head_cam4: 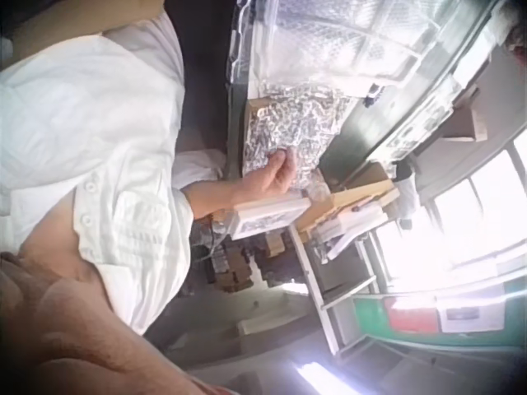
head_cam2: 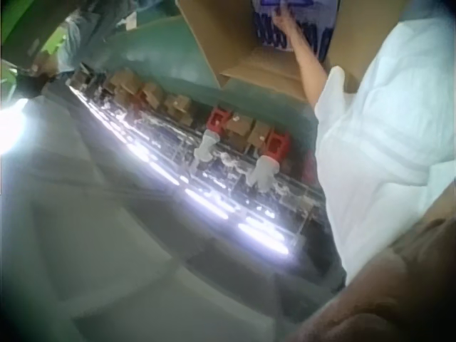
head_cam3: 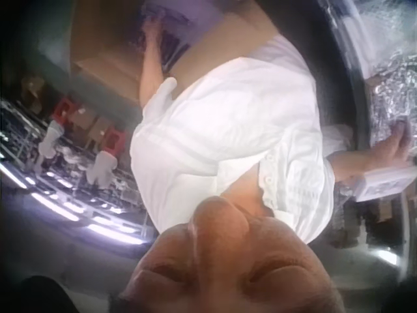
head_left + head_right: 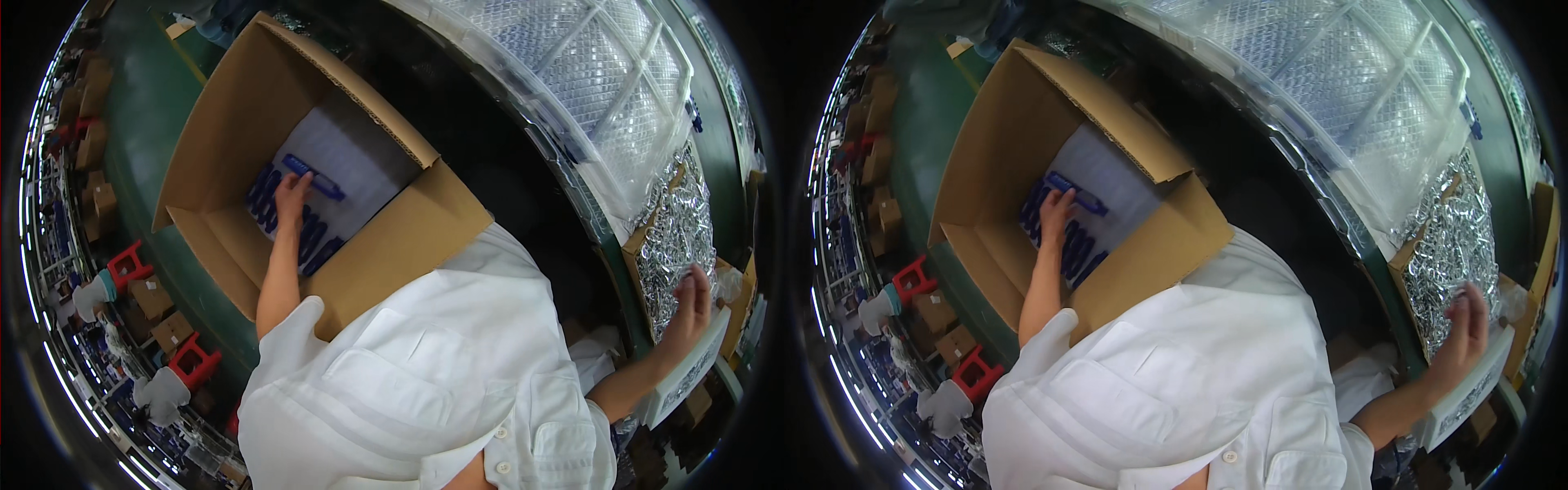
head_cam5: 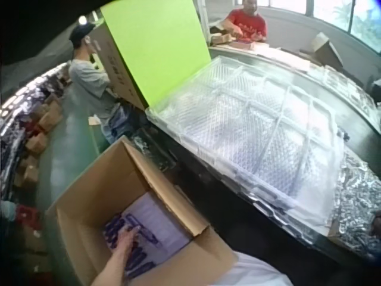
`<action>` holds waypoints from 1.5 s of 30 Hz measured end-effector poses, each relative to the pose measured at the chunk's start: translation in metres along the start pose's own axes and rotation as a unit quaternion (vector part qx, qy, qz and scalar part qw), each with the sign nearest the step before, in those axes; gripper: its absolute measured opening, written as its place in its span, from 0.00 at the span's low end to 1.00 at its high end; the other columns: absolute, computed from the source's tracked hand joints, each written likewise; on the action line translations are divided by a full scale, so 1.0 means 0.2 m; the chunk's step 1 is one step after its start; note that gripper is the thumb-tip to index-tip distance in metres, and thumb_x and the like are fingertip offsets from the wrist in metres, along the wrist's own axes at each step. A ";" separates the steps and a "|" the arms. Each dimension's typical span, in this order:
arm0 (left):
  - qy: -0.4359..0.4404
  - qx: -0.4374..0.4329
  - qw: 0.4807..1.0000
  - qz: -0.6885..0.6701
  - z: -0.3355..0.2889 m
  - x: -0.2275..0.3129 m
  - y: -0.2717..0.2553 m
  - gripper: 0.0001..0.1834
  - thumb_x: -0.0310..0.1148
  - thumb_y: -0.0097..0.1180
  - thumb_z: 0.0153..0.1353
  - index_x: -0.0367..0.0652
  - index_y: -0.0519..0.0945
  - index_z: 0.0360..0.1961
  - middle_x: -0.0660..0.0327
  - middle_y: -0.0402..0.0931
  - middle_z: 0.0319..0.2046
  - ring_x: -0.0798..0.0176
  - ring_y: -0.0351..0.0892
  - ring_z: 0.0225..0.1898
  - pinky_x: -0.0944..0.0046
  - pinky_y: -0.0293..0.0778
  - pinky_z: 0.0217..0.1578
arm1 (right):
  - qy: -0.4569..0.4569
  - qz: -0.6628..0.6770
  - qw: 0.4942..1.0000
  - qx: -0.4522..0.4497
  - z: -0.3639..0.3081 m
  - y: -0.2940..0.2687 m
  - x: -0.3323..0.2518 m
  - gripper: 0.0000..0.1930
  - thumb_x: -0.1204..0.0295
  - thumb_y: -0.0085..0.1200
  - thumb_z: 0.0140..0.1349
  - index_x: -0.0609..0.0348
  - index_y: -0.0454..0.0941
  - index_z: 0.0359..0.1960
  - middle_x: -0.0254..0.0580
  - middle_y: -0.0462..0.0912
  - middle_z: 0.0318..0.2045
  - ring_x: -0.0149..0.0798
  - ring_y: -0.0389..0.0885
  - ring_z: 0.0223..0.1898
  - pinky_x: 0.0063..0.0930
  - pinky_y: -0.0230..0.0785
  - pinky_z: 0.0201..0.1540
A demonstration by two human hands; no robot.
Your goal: The person repeatedly picks up a blue plastic lock casing from a cardboard box and a metal shackle from a tray. They insert the shackle into the casing and press the sides together to assemble the lock. The completed locks are placed into a clear plastic tray on the table.
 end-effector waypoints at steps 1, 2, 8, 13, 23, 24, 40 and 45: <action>-0.036 -0.029 0.997 -0.055 0.04 -0.07 0.09 0.11 0.37 0.68 0.68 0.42 0.84 0.43 0.58 0.86 0.42 0.58 0.87 0.46 0.59 0.82 0.44 | -0.005 -0.046 0.999 -0.003 -0.06 0.05 -0.05 0.13 0.73 0.58 0.76 0.65 0.83 0.57 0.37 0.86 0.49 0.25 0.80 0.45 0.20 0.73 0.48; -0.072 -0.058 0.990 -0.108 0.08 -0.17 0.19 0.10 0.36 0.67 0.69 0.42 0.83 0.43 0.59 0.86 0.42 0.60 0.87 0.46 0.59 0.82 0.43 | 0.003 -0.035 0.999 0.007 -0.11 0.11 -0.11 0.13 0.74 0.58 0.75 0.65 0.83 0.56 0.36 0.86 0.49 0.25 0.80 0.46 0.20 0.73 0.49; -0.034 -0.031 0.954 0.296 0.24 -0.24 0.29 0.18 0.36 0.70 0.64 0.40 0.82 0.51 0.57 0.84 0.46 0.51 0.85 0.49 0.53 0.80 0.48 | 0.020 0.041 0.999 0.026 -0.21 0.13 -0.07 0.10 0.80 0.59 0.72 0.66 0.85 0.53 0.39 0.86 0.51 0.28 0.82 0.50 0.21 0.73 0.53; 0.421 -0.013 0.773 0.474 -0.01 0.29 0.56 0.30 0.36 0.74 0.55 0.41 0.81 0.60 0.49 0.82 0.50 0.38 0.79 0.56 0.45 0.75 0.58 | 0.018 0.073 0.995 0.064 -0.30 0.13 -0.02 0.12 0.80 0.60 0.70 0.66 0.85 0.53 0.40 0.86 0.50 0.29 0.82 0.48 0.23 0.74 0.52; 0.118 -0.143 0.922 0.339 0.35 -0.08 0.38 0.26 0.38 0.70 0.63 0.35 0.79 0.58 0.51 0.84 0.41 0.51 0.85 0.40 0.54 0.81 0.47 | 0.102 0.323 0.940 -0.028 -0.26 0.39 -0.06 0.09 0.84 0.64 0.66 0.66 0.85 0.47 0.37 0.88 0.42 0.28 0.86 0.41 0.21 0.79 0.46; 0.065 -0.144 0.957 0.243 0.31 -0.08 0.37 0.24 0.38 0.68 0.66 0.36 0.79 0.59 0.55 0.82 0.38 0.58 0.82 0.37 0.58 0.80 0.42 | 0.105 0.312 0.944 -0.020 -0.27 0.38 -0.05 0.09 0.84 0.64 0.66 0.66 0.85 0.47 0.37 0.88 0.42 0.28 0.86 0.41 0.21 0.80 0.47; 0.121 -0.613 0.781 0.020 -1.81 1.40 1.56 0.16 0.23 0.44 0.79 0.37 0.69 0.64 0.53 0.80 0.38 0.67 0.82 0.29 0.68 0.81 0.33 | -0.130 0.240 0.961 0.043 -0.40 0.22 -0.53 0.12 0.89 0.68 0.53 0.66 0.85 0.39 0.47 0.82 0.52 0.41 0.82 0.55 0.33 0.76 0.58; 0.096 -0.702 0.698 0.103 -2.07 1.34 1.85 0.16 0.25 0.47 0.79 0.36 0.73 0.65 0.61 0.82 0.36 0.74 0.80 0.28 0.70 0.76 0.30 | -0.204 0.038 0.976 0.067 -0.44 0.19 -0.70 0.10 0.88 0.69 0.53 0.65 0.85 0.36 0.53 0.82 0.52 0.49 0.84 0.55 0.37 0.77 0.55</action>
Point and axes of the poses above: each hand's wrist, its own z-axis towards the middle knuckle, its own y-axis out of the palm, x = y × z, the point moved 10 cm from there along z, towards the middle knuckle
